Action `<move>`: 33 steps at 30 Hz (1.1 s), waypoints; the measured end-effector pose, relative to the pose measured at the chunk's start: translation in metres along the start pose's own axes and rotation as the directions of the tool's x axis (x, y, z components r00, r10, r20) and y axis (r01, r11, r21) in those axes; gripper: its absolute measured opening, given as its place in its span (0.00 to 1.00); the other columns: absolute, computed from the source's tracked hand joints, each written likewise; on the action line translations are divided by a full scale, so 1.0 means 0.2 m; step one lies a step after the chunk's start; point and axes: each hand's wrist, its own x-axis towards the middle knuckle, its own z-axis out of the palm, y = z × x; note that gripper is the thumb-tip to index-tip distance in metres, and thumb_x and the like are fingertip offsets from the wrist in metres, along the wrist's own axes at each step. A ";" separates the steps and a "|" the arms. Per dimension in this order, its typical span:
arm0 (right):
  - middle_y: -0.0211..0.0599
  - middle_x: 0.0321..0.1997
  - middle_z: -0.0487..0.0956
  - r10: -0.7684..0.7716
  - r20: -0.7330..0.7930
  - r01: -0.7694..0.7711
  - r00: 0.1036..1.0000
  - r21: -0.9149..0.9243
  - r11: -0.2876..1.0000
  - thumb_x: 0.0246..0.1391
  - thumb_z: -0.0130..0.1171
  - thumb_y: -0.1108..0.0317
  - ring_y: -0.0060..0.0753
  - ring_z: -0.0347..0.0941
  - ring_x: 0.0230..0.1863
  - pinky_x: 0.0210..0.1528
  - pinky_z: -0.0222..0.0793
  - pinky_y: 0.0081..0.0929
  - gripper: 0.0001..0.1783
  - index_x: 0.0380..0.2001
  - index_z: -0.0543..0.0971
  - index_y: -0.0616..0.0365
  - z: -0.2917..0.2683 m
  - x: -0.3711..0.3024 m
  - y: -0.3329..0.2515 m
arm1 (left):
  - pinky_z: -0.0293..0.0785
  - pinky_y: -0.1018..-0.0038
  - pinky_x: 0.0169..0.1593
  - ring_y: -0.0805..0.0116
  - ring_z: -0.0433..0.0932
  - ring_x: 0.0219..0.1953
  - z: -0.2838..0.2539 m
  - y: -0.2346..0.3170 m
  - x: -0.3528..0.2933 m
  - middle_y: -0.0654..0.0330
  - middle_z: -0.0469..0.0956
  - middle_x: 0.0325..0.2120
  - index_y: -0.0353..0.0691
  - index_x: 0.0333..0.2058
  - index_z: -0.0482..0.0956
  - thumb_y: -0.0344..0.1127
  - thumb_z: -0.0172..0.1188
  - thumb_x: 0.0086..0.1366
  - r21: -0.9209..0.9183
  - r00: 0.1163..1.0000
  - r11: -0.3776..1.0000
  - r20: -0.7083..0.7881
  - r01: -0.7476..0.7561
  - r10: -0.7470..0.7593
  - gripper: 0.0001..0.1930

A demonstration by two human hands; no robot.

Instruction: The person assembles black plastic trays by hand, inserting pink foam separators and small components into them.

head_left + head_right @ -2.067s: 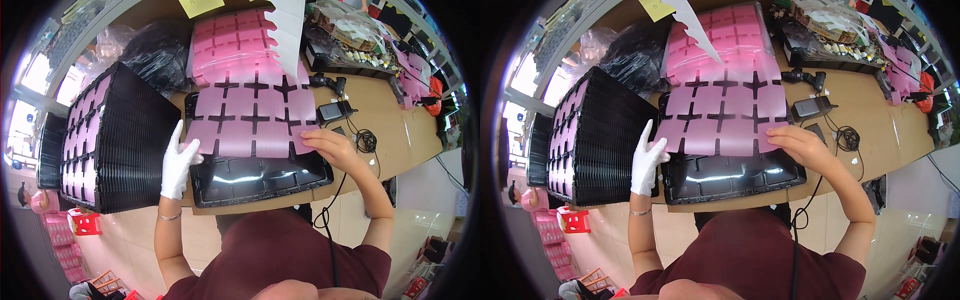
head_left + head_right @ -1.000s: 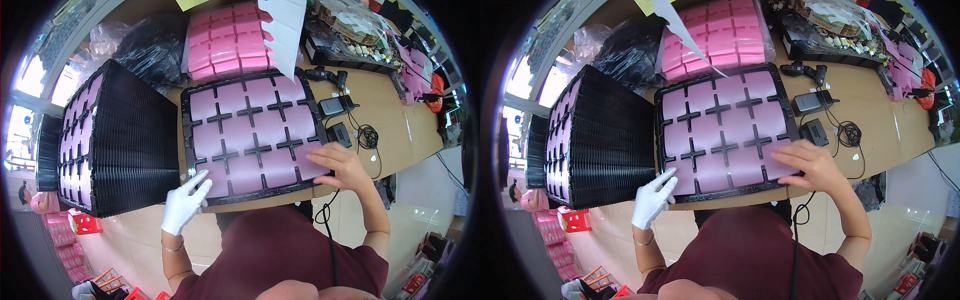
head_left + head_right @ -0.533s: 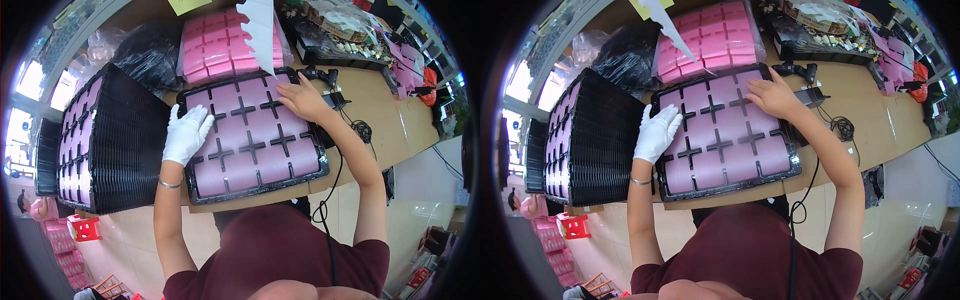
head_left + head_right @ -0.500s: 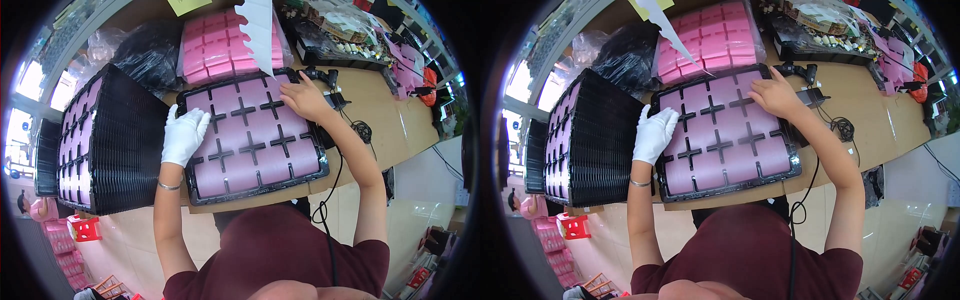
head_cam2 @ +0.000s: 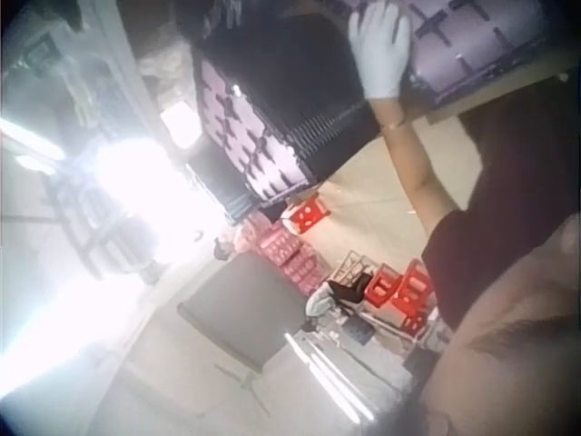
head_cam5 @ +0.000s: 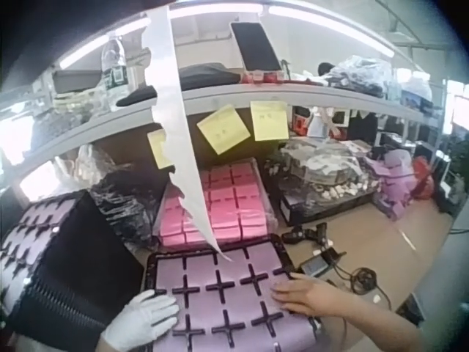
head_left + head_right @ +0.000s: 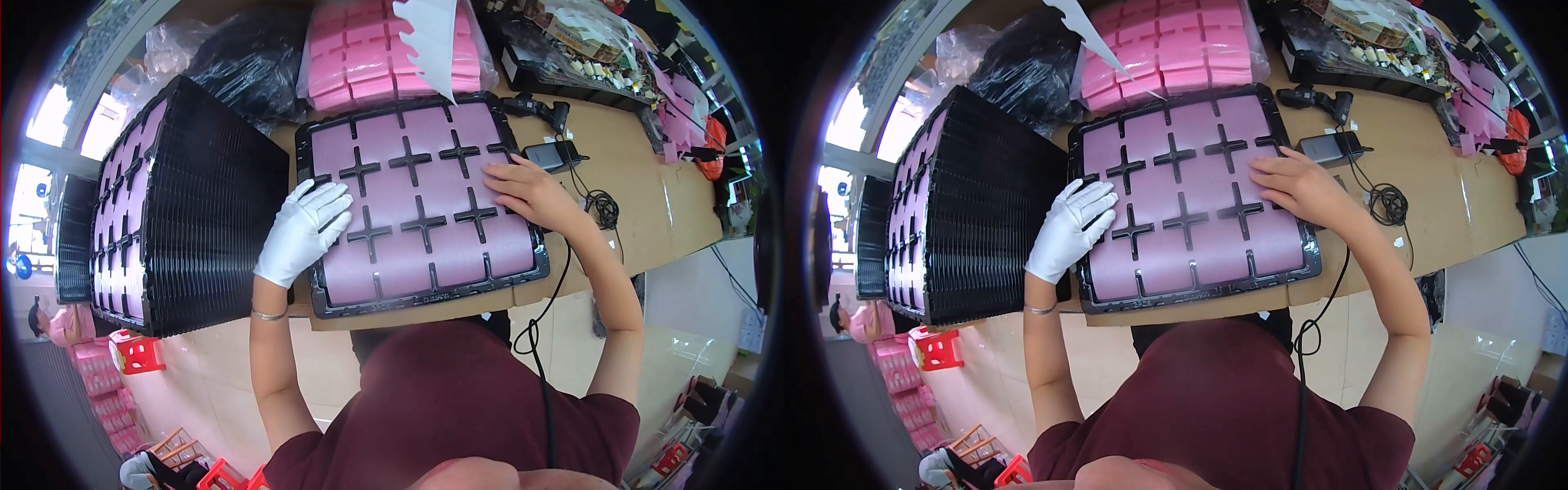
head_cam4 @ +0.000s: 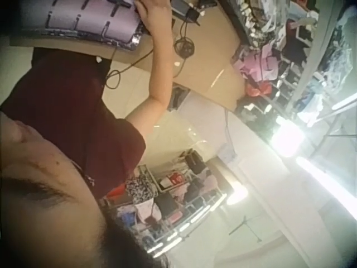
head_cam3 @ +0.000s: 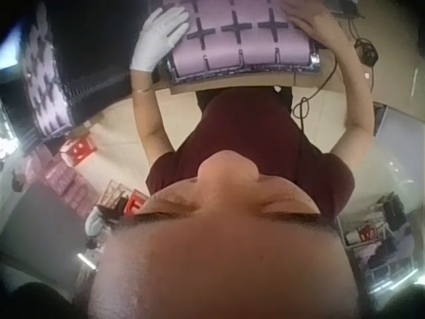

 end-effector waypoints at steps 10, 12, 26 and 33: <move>0.43 0.71 0.63 0.020 0.172 -0.007 0.985 -0.076 0.997 0.32 0.74 0.42 0.44 0.59 0.72 0.75 0.35 0.60 0.52 0.60 0.69 0.59 -0.07 -0.09 -0.08 | 0.38 0.46 0.73 0.53 0.59 0.70 -0.12 0.12 -0.04 0.50 0.64 0.66 0.40 0.65 0.66 0.63 0.73 0.40 0.203 0.940 0.979 0.333 0.005 -0.074 0.55; 0.42 0.71 0.62 0.034 0.158 -0.018 0.987 -0.103 0.994 0.31 0.73 0.40 0.43 0.58 0.72 0.76 0.33 0.60 0.54 0.60 0.69 0.59 -0.06 -0.09 -0.11 | 0.36 0.44 0.72 0.54 0.58 0.71 -0.13 0.15 -0.06 0.49 0.62 0.67 0.40 0.66 0.63 0.67 0.72 0.38 0.308 0.907 0.952 0.402 -0.003 -0.127 0.59; 0.34 0.61 0.77 0.104 -0.304 -0.130 0.947 -0.068 0.989 0.64 0.53 0.54 0.40 0.63 0.70 0.76 0.32 0.58 0.20 0.50 0.79 0.55 0.07 0.27 0.14 | 0.55 0.52 0.68 0.53 0.74 0.56 0.01 0.02 0.17 0.50 0.79 0.50 0.37 0.47 0.80 0.44 0.53 0.70 0.265 0.983 0.953 -0.146 0.146 -0.110 0.17; 0.45 0.69 0.68 0.330 -0.400 -0.200 0.855 0.332 0.922 0.73 0.27 0.47 0.43 0.51 0.76 0.77 0.33 0.43 0.32 0.67 0.66 0.55 0.06 0.15 0.22 | 0.60 0.62 0.66 0.49 0.64 0.67 0.02 -0.01 -0.06 0.42 0.70 0.60 0.40 0.62 0.70 0.49 0.46 0.75 -0.412 0.640 0.559 0.079 0.719 -0.764 0.25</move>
